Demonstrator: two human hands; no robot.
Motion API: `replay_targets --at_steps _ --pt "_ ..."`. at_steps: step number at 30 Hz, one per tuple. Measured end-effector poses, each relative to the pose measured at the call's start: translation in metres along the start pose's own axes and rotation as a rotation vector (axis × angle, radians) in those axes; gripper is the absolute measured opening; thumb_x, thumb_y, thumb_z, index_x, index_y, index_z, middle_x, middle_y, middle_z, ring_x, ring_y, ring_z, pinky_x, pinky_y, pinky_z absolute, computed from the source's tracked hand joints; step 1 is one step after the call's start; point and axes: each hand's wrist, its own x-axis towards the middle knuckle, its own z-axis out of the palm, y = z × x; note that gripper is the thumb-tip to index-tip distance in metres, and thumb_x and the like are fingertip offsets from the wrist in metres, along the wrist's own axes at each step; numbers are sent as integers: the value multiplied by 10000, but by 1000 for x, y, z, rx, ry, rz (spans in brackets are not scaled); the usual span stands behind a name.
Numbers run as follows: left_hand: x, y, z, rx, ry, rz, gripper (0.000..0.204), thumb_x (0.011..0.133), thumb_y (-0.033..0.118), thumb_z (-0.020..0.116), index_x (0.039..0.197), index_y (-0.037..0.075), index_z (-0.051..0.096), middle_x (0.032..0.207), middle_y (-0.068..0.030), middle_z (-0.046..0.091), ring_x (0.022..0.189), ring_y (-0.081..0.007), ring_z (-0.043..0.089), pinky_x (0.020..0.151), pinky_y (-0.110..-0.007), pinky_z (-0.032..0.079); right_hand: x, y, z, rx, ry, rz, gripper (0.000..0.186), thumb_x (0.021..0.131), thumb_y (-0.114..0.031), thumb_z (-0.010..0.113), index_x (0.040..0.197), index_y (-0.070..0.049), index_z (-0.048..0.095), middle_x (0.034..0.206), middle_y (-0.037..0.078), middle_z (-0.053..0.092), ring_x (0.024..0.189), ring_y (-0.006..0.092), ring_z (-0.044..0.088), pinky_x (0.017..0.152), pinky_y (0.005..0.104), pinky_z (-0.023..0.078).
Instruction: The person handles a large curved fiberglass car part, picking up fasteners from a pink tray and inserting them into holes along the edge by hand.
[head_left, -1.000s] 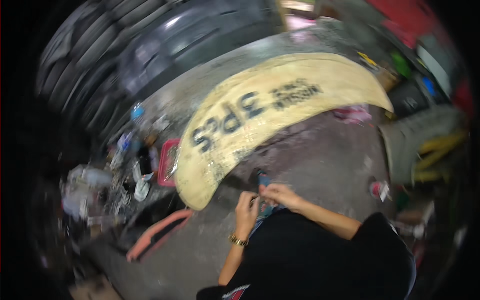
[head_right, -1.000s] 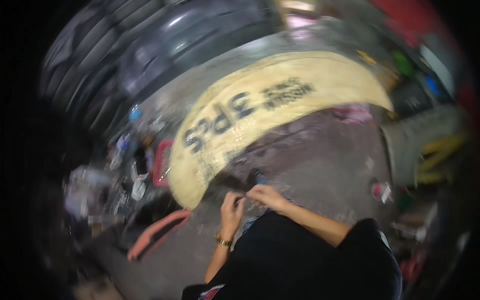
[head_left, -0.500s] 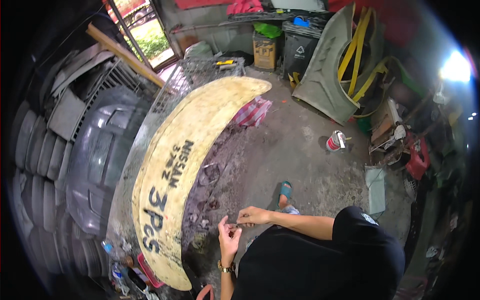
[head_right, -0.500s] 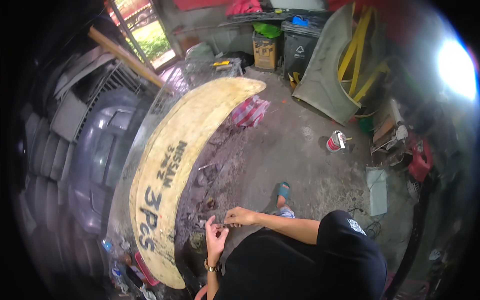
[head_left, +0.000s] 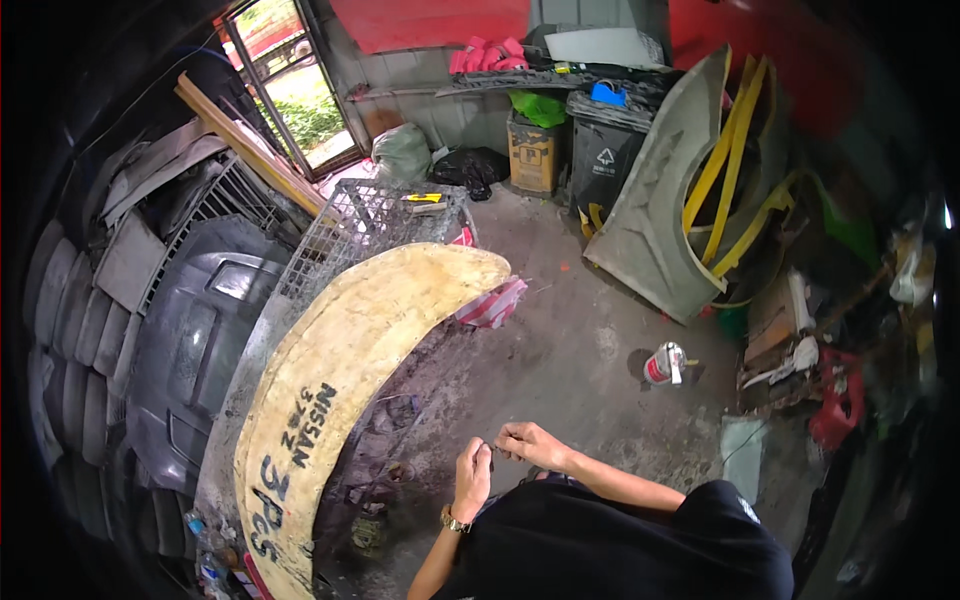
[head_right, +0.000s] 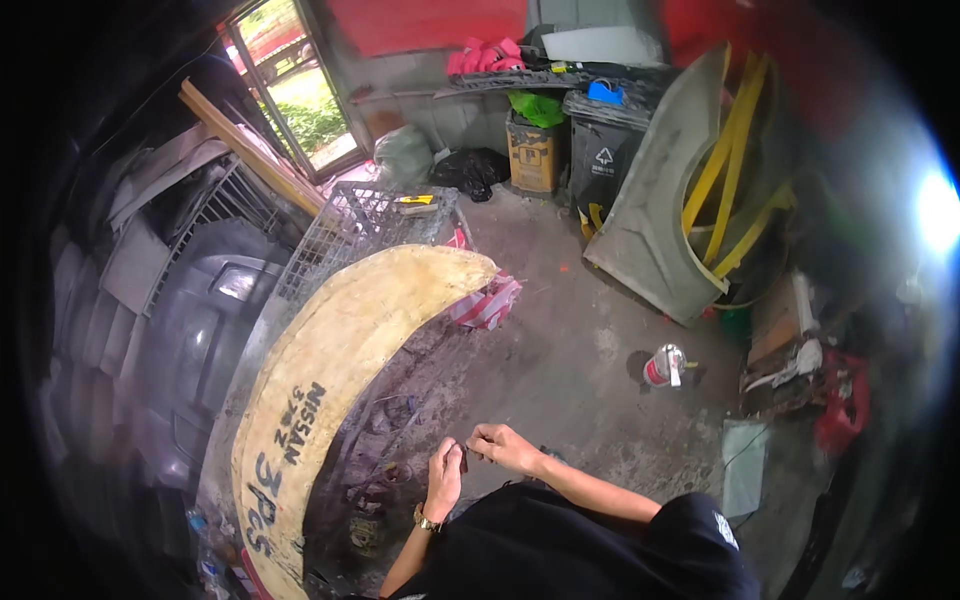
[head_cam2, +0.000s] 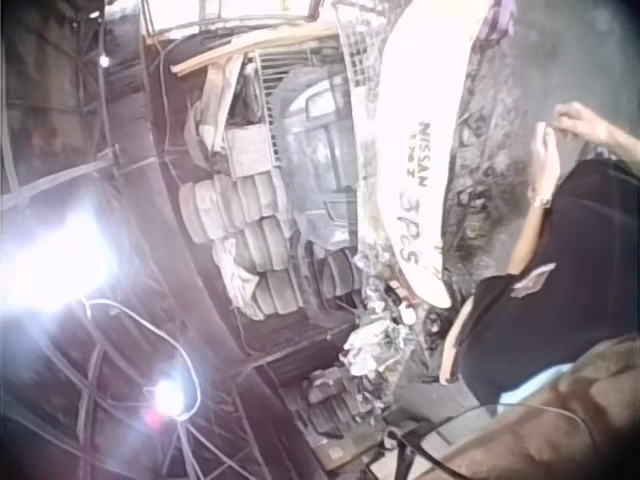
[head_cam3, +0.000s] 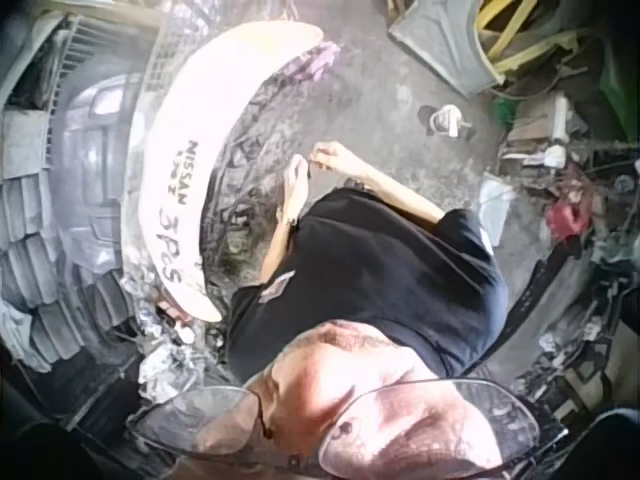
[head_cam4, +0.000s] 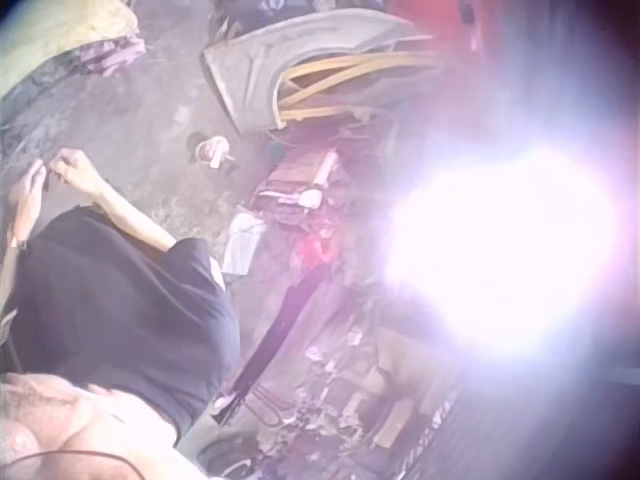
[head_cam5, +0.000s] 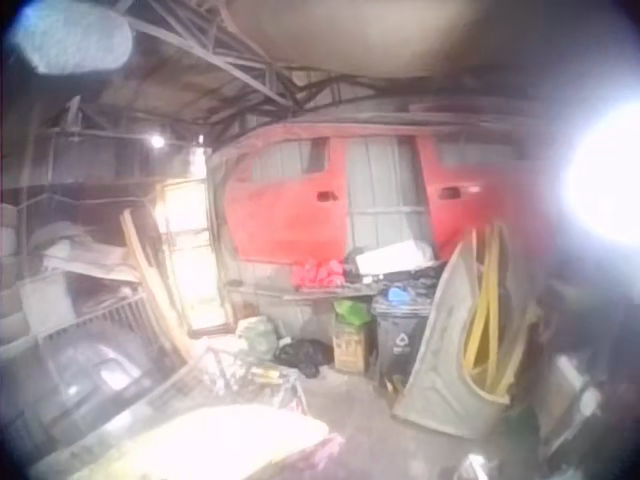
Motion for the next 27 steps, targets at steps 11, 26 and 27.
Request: replay_targets --at_steps 11,26,27 --pt "105 19 82 -319 -208 -88 89 906 76 628 974 37 588 794 54 526 706 -18 474 642 -183 399 4 13 -110 480 269 68 183 938 -199 541 867 -36 583 732 7 565 637 80 478 579 235 383" --pt "334 12 161 234 -377 179 352 996 308 447 1185 48 591 1040 -137 641 877 -280 590 796 -331 420 116 -45 -281 -119 403 50 252 918 -249 531 862 -6 564 696 29 553 622 99 513 572 253 414" --pt "355 19 164 80 -473 10 335 991 324 469 1076 29 603 887 -101 621 763 -216 570 699 -306 418 125 -55 -292 -120 416 67 244 919 -237 529 846 -6 561 690 28 549 619 95 506 567 255 408"
